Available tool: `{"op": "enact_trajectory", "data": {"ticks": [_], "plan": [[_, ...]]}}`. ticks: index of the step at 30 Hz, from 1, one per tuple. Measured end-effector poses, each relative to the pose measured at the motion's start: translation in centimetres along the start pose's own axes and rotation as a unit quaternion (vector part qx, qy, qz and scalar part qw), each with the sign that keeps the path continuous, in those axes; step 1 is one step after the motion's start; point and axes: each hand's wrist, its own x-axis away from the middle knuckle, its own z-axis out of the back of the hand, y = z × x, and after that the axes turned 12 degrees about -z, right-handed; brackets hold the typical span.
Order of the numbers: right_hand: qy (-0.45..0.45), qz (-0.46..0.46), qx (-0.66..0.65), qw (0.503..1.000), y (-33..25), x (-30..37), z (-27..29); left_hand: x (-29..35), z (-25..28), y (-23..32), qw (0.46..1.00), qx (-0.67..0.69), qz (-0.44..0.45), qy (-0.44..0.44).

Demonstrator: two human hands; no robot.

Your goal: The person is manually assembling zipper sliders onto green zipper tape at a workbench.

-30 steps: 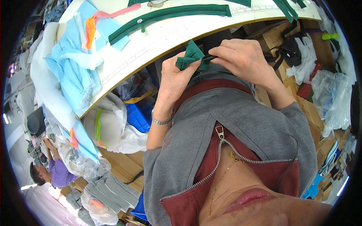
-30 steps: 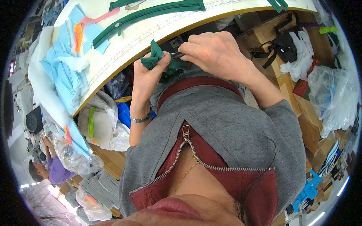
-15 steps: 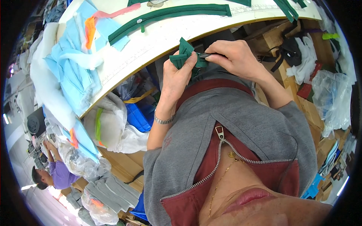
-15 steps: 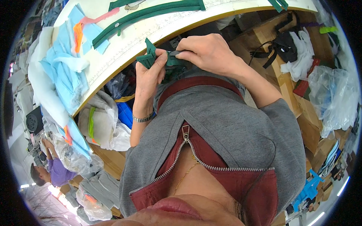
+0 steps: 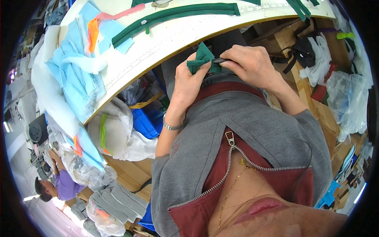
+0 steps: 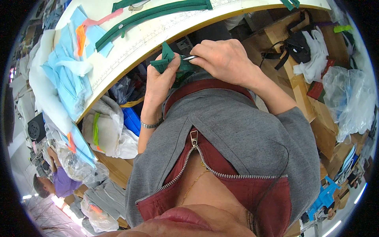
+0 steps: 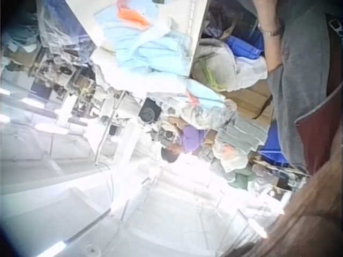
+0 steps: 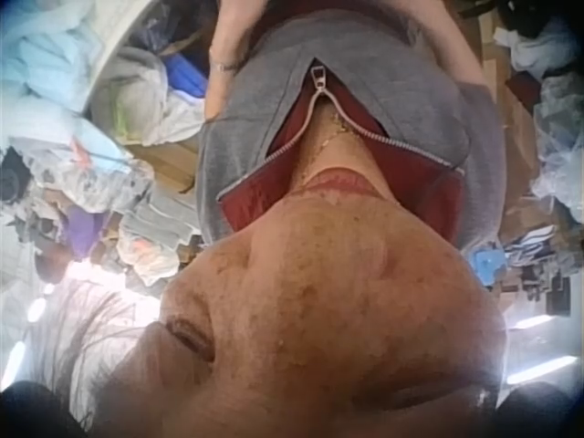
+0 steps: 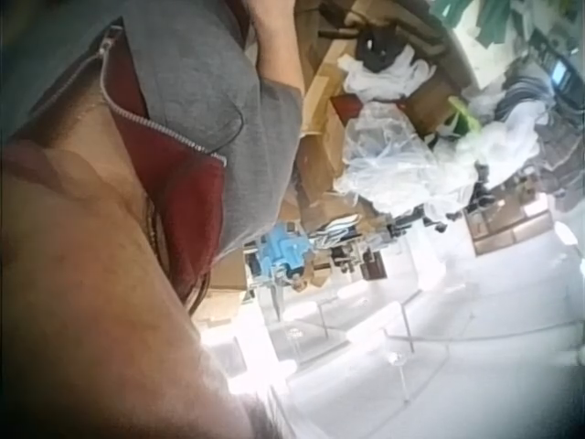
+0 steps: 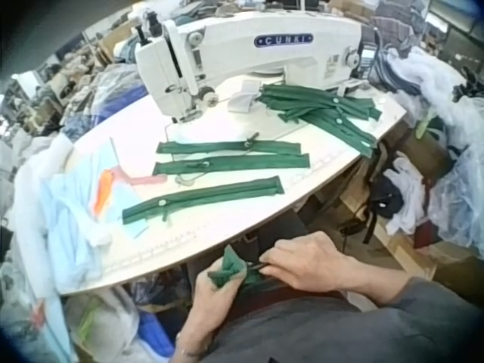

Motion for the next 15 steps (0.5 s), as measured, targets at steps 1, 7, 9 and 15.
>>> {"op": "enact_trajectory", "data": {"ticks": [1, 7, 9, 15], "plan": [[-0.008, -0.003, -0.025, 1.0, 0.1, 0.0, 0.1, -0.1, 0.1, 0.2, 1.0, 0.0, 0.0, -0.001], [-0.052, -0.027, 0.008, 0.998, -0.2, 0.3, 0.6, 0.3, 0.1, 0.2, 1.0, -0.004, 0.02, -0.018], [-0.03, -0.042, -0.049, 0.997, -0.1, 0.1, 0.5, 0.2, 0.0, 0.2, 1.0, -0.015, 0.0, 0.006], [-0.034, -0.083, -0.309, 0.947, 0.6, -0.8, -1.7, 0.1, 0.6, 0.9, 0.997, 0.069, -0.011, -0.03]]}}
